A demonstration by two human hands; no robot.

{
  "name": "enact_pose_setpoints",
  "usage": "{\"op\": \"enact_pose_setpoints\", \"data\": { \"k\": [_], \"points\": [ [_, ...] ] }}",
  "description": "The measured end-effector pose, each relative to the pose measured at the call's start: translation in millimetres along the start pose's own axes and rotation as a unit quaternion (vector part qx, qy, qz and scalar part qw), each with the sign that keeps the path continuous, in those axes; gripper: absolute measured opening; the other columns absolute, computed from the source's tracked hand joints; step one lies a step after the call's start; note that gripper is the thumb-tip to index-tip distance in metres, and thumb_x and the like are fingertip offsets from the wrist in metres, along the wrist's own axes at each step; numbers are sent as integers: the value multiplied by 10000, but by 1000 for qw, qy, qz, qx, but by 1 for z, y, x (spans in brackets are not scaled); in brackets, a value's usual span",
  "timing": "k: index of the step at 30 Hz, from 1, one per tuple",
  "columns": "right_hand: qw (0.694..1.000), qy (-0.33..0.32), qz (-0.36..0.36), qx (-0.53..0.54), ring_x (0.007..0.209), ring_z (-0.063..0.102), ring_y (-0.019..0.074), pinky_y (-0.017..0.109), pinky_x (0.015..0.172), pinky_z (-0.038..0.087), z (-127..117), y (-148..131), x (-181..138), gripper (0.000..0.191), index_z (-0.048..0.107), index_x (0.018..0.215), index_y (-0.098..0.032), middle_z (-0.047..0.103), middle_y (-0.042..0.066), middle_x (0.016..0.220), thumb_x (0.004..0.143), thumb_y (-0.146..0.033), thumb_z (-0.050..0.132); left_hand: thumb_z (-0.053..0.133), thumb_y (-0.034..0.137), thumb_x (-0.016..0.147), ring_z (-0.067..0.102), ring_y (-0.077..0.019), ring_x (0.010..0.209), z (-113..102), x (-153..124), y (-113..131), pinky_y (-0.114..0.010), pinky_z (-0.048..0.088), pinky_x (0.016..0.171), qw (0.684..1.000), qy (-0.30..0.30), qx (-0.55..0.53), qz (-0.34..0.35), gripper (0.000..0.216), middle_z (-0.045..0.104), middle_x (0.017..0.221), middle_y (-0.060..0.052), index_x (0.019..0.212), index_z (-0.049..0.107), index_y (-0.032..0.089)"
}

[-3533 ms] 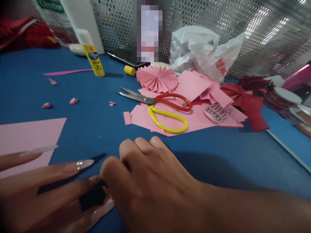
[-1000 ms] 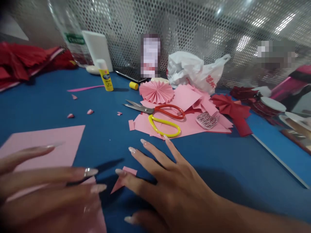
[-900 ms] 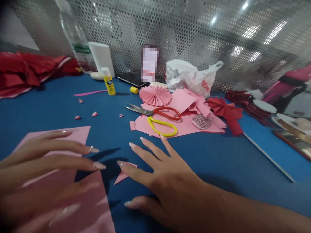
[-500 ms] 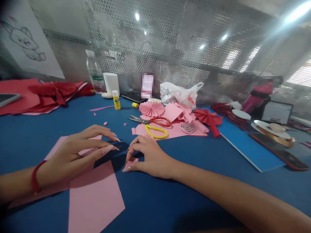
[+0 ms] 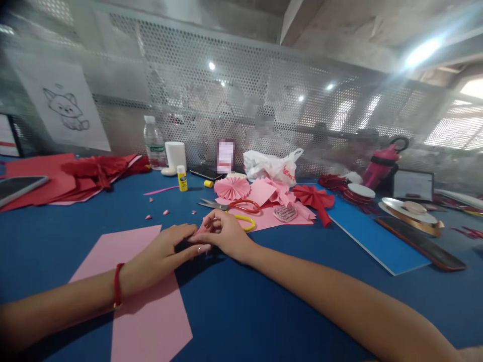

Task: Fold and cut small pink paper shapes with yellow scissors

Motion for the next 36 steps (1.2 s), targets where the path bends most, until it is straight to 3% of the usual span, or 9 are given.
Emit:
{"op": "enact_pose_setpoints", "data": {
  "k": [4, 10, 19, 25, 30, 36],
  "points": [
    [999, -21, 21, 27, 507, 599, 102, 213, 472, 483, -1, 4, 5, 524, 532, 700, -189, 671, -19, 642, 625, -555, 899, 482, 507, 992, 543, -191, 675, -3, 0, -2, -304, 347, 650, 1000, -20, -3, -3, 431, 626, 691, 8, 730, 610, 189],
    [999, -39, 24, 29, 391, 533, 76, 170, 367, 395, -2, 3, 0, 525, 531, 621, -183, 631, -28, 516, 663, -575, 879, 534, 460, 971, 499, -176, 665, -9, -4, -1, -314, 328, 704, 1000, -15, 0, 7, 400, 594, 672, 24, 678, 577, 192],
    [999, -20, -31, 5, 418, 523, 79, 193, 429, 419, -1, -2, -4, 473, 652, 751, -170, 594, -41, 535, 842, -632, 707, 491, 395, 990, 482, -170, 667, -9, -8, 2, -307, 329, 694, 1000, 22, -8, 21, 356, 562, 683, 29, 701, 558, 200],
    [997, -30, -55, -50, 419, 473, 73, 189, 432, 370, 4, -8, -11, 558, 572, 712, -184, 524, -56, 514, 894, -711, 592, 472, 348, 1004, 469, -163, 654, -11, -8, 4, -308, 333, 706, 998, 41, -16, 43, 359, 575, 684, 29, 683, 545, 204],
    [994, -34, -63, -88, 422, 444, 80, 201, 433, 366, 5, -7, -13, 585, 522, 721, -199, 492, -61, 524, 917, -750, 515, 463, 338, 1017, 554, -163, 662, -12, -7, 3, -295, 378, 712, 997, 36, -39, 49, 368, 640, 687, 24, 707, 614, 207],
    [989, -39, -75, -123, 490, 509, 114, 232, 484, 406, 7, -8, -14, 588, 494, 756, -217, 539, -33, 597, 952, -765, 407, 448, 412, 1030, 627, -166, 637, -11, -3, -3, -266, 464, 667, 996, 28, -79, 36, 428, 660, 659, 16, 700, 618, 200]
  ]
}}
Point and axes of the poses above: each hand's wrist, its own x-axis towards the middle knuckle, its own z-axis out of the palm, y = z × x, the point moved 1 cm from there along x, towards the middle knuckle
